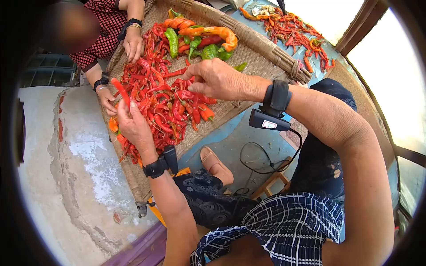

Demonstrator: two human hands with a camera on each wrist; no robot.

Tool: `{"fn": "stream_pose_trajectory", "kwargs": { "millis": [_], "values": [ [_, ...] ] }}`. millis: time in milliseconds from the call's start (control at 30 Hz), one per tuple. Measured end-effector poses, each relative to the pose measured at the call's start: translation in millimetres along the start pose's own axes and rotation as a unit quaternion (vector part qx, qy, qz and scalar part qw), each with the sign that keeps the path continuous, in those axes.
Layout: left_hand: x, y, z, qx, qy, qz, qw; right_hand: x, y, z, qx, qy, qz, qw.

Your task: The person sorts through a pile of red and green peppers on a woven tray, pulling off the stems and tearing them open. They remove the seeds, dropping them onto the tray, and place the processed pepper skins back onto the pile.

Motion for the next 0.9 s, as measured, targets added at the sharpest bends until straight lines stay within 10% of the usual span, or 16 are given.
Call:
{"fn": "stream_pose_trajectory", "kwargs": {
  "millis": [133,200,333,667,900],
  "values": [
    [-18.8,0.7,28.6,0.200,0.191,0.123,0.953,18.7,-14.3,-12.1,-0.169,-0.270,-0.057,0.946],
    [18.9,-23.3,39.4,0.193,0.001,-0.155,0.969,29.8,-20.6,-9.2,-0.227,-0.351,-0.059,0.907],
    [42.1,-63.7,58.8,0.255,-0.016,-0.269,0.929,33.8,-17.4,-6.4,-0.208,-0.358,-0.083,0.906],
    [41.9,-53.5,49.7,0.241,0.007,-0.222,0.945,-11.3,1.6,-6.6,-0.150,-0.293,0.028,0.944],
    [-5.0,4.8,-6.5,0.121,0.049,0.029,0.991,-26.2,7.5,2.2,-0.027,-0.125,0.045,0.991]
  ]
}}
Point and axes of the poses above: each hand's wrist, its own y-axis towards the middle knuckle, its own x-axis out of the palm, z = x × y, the point moved 8 cm from there along y, towards the middle knuckle, and after that the axes turned 10 degrees about z, right-handed, at the moved point
